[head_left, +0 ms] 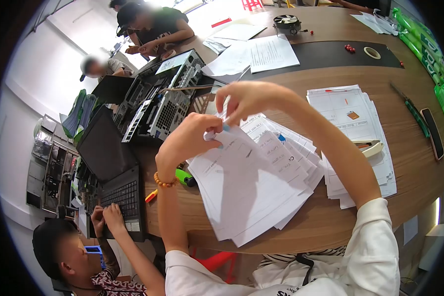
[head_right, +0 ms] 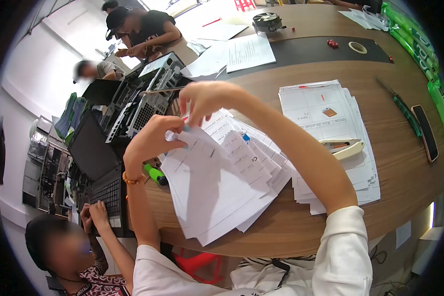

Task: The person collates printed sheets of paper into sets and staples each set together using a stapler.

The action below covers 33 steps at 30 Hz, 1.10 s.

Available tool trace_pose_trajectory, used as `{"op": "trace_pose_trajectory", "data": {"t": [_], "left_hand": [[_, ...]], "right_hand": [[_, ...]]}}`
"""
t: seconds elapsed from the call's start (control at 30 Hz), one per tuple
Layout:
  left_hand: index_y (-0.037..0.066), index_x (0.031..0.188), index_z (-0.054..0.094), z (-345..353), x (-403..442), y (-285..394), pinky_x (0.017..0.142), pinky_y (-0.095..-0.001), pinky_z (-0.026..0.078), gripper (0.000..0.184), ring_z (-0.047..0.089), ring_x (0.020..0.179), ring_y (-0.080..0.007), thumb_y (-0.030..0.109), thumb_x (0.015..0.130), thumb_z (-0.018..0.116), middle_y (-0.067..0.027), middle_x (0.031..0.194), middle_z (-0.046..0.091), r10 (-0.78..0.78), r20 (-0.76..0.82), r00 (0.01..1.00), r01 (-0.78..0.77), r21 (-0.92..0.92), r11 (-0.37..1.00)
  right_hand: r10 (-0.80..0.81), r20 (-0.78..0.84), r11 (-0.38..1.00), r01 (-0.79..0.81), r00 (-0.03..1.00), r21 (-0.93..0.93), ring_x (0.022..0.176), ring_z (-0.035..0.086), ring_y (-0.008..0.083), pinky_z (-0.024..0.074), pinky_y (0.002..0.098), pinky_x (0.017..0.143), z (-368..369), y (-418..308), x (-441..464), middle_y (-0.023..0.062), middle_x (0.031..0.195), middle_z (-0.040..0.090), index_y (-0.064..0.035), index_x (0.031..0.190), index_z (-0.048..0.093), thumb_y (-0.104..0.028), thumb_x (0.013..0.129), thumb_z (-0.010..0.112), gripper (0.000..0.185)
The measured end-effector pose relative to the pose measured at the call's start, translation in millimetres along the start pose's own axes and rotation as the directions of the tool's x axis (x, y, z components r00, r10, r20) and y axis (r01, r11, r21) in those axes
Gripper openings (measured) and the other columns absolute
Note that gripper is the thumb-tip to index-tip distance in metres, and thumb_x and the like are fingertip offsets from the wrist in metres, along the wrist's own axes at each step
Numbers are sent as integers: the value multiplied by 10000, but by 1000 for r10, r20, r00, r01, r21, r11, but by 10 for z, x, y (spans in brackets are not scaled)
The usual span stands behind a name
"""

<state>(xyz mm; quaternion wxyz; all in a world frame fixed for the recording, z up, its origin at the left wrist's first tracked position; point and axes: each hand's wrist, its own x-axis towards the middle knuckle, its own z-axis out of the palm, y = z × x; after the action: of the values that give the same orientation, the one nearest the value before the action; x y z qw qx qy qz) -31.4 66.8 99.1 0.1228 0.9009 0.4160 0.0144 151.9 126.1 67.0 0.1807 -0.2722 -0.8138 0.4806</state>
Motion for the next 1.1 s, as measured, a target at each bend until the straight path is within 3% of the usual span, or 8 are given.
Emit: {"op": "trace_pose_trajectory", "data": {"t": [0.1, 0.17, 0.27, 0.47, 0.73, 0.77, 0.87, 1.1], "left_hand": [[-20, 763, 507, -60, -47, 9, 639, -285, 491, 284, 565, 594, -185, -18, 582, 725, -110, 682, 601, -29, -102, 994, 13, -155, 988], [-19, 777, 514, -119, -98, 97, 658, -280, 493, 286, 552, 588, -180, -22, 583, 723, -107, 680, 598, -102, -113, 988, 81, -180, 980], [-18, 784, 534, -158, -136, 88, 671, -270, 489, 273, 533, 590, -170, -17, 586, 722, -102, 679, 593, -140, -118, 983, 118, -180, 977], [-43, 797, 601, -175, -143, 8, 636, -292, 473, 273, 572, 643, -206, 40, 589, 758, -114, 728, 606, -61, -101, 993, 54, -73, 996], [-57, 794, 609, -88, -54, -49, 632, -299, 472, 248, 574, 614, -225, 41, 607, 740, -137, 702, 606, 219, -342, 914, -205, 76, 976], [-46, 765, 598, -121, -66, 9, 663, -288, 473, 226, 578, 630, -220, 29, 598, 730, -128, 702, 605, 46, -253, 966, -52, -18, 998], [-45, 760, 587, -145, -109, 28, 659, -280, 466, 214, 576, 620, -223, 15, 599, 714, -139, 691, 601, -110, -135, 985, 102, -66, 993], [-42, 793, 590, -197, -192, 17, 620, -278, 460, 247, 570, 601, -236, 18, 593, 722, -160, 687, 600, -61, -134, 989, 55, -51, 997]], "right_hand": [[20, -166, 988, 5, 986, 153, 723, 622, 164, 486, 299, 613, -138, 37, 18, 114, 778, 647, -37, 971, 577, -115, 695, 670, 301], [-65, -281, 944, -32, 957, -327, 714, 619, 179, 485, 301, 615, -179, 179, 34, 99, 776, 646, -35, 936, 601, -148, 663, 703, 312], [-139, -278, 859, -24, 950, -512, 709, 615, 192, 485, 300, 621, -59, 432, 61, 90, 771, 645, -35, 866, 628, -187, 610, 748, 321], [160, -221, 931, -221, 962, -291, 659, 609, 181, 475, 282, 594, -89, 419, 42, 72, 714, 645, -38, 746, 652, -163, 572, 759, 239], [-350, -338, 935, 349, 874, -67, 651, 631, 143, 493, 262, 580, -61, 89, 88, 82, 682, 649, -49, 799, 673, -174, 668, 662, 182], [-348, -336, 936, 347, 875, -66, 651, 631, 143, 493, 262, 580, -56, 28, 82, 82, 682, 649, -49, 799, 673, -174, 668, 662, 182], [-197, -396, 926, 303, 897, 224, 661, 634, 137, 498, 257, 610, -69, 43, 96, 94, 713, 655, -26, 819, 663, -157, 685, 637, 189], [151, -369, 803, -331, 917, -496, 682, 625, 215, 487, 318, 612, -50, 279, 6, 122, 800, 661, -29, 792, 658, -316, 619, 757, 349]]}}
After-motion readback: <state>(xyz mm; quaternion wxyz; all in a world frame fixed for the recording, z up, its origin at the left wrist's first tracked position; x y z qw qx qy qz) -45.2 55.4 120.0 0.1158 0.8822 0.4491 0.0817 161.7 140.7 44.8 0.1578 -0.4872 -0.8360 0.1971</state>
